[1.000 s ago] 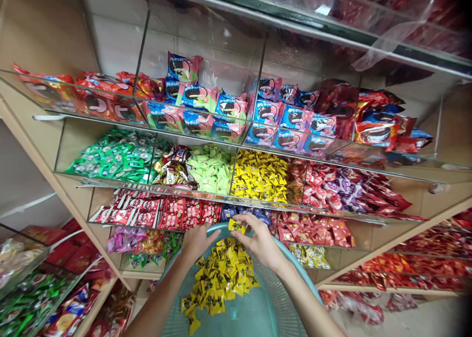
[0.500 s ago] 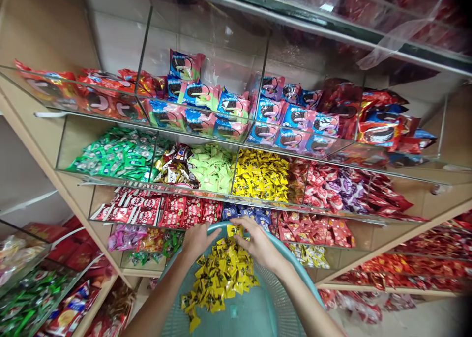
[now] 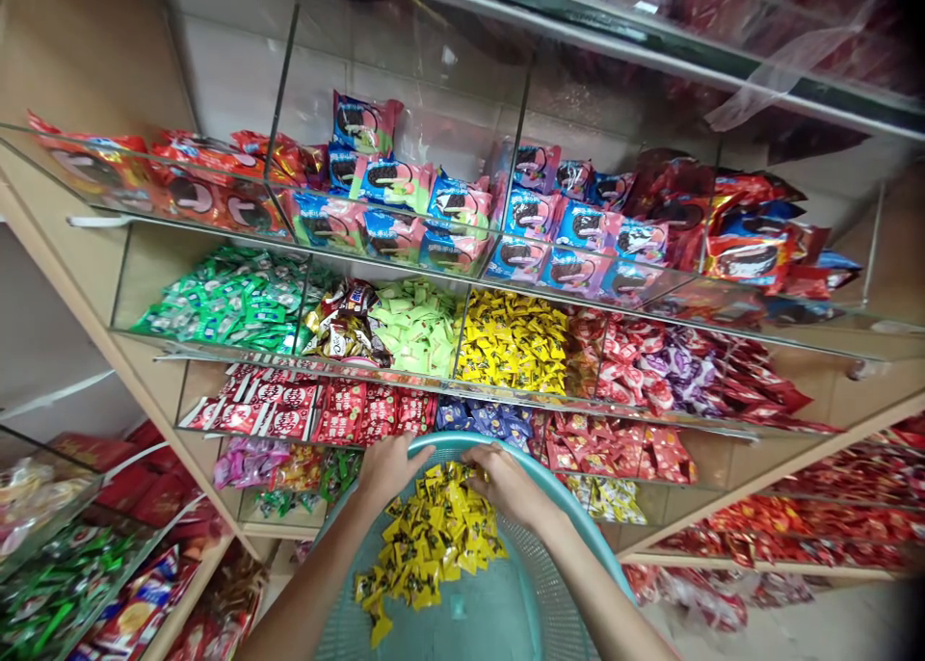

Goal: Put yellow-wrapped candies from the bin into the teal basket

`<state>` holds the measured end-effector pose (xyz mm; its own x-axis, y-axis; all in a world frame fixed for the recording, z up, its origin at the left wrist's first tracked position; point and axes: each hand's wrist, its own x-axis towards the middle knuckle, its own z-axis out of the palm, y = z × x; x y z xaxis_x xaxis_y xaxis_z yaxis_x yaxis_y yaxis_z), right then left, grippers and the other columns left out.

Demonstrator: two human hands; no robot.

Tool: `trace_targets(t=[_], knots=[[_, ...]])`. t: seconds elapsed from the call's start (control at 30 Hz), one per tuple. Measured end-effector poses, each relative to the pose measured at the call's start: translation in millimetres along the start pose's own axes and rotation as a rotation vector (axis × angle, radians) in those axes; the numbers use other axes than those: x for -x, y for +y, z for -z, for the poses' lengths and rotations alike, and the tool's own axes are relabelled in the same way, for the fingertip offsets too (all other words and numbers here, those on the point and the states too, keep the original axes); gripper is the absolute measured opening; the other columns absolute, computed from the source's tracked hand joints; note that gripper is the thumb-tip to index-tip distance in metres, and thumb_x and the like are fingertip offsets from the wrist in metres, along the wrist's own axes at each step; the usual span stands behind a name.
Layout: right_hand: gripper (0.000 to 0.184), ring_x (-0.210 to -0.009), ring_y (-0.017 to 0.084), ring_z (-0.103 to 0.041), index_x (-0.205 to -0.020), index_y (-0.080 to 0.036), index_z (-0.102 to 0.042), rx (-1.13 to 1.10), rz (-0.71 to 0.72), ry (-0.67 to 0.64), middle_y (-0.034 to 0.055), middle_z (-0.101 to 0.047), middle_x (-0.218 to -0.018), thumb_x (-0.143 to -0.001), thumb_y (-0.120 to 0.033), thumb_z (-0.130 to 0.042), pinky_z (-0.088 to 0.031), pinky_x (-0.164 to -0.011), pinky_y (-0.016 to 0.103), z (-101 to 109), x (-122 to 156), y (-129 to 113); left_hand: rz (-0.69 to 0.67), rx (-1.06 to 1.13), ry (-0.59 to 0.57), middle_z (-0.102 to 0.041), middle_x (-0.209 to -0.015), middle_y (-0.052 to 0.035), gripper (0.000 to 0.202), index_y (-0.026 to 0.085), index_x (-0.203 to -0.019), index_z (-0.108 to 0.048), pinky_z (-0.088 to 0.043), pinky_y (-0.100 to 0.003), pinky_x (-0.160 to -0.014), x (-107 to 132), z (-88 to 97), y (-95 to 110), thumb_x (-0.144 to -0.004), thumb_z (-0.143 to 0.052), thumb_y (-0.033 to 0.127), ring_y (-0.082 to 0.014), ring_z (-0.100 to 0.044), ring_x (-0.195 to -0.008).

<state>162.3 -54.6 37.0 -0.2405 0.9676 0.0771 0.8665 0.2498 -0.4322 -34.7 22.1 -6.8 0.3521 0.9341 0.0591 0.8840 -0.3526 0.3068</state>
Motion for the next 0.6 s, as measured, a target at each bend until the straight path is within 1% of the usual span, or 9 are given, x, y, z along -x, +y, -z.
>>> trace_targets(t=[0.2,0.37,0.5,0.6], knots=[[0.034,-0.1,0.023,-0.054,-0.104,-0.017,-0.06,0.092,-0.036,0.051,0.009,-0.063,-0.104,-0.072,-0.008,-0.051,-0.041,-0.088,0.034,1.7,2.3,8.0,0.01,0.011,-0.026,-0.066,-0.082,-0.0081,0.058,0.018,-0.094,-0.059,-0.038,-0.027,-0.062,0.5,3.0,1.5,-0.082,-0.026,0.065,-0.0231,-0.062,-0.078],[0.037,-0.101,0.021,-0.053,-0.105,-0.019,-0.059,0.136,-0.043,0.02,0.0081,-0.063,-0.103,-0.072,-0.006,-0.049,-0.04,-0.09,0.034,-9.3,3.9,13.8,0.035,0.014,-0.046,-0.067,-0.086,-0.0086,0.058,0.018,-0.098,-0.059,-0.039,-0.027,-0.066,0.4,3.5,2.6,-0.082,-0.028,0.064,-0.0231,-0.062,-0.083],[0.036,-0.104,0.023,-0.051,-0.11,-0.02,-0.056,0.138,-0.034,0.013,0.0088,-0.059,-0.11,-0.075,-0.012,-0.054,-0.039,-0.092,0.035,-14.9,3.0,11.8,0.017,0.009,-0.036,-0.067,-0.086,-0.0088,0.059,0.018,-0.096,-0.059,-0.039,-0.027,-0.065,-0.1,1.9,1.6,-0.081,-0.026,0.065,-0.0228,-0.062,-0.081],[0.033,-0.106,0.024,-0.051,-0.11,-0.018,-0.056,0.121,-0.038,0.052,0.0106,-0.058,-0.111,-0.078,-0.019,-0.056,-0.039,-0.092,0.037,-7.2,0.7,3.8,0.012,0.013,-0.027,-0.067,-0.086,-0.0087,0.06,0.019,-0.095,-0.059,-0.039,-0.027,-0.064,0.1,1.8,1.3,-0.081,-0.026,0.066,-0.0229,-0.062,-0.08]])
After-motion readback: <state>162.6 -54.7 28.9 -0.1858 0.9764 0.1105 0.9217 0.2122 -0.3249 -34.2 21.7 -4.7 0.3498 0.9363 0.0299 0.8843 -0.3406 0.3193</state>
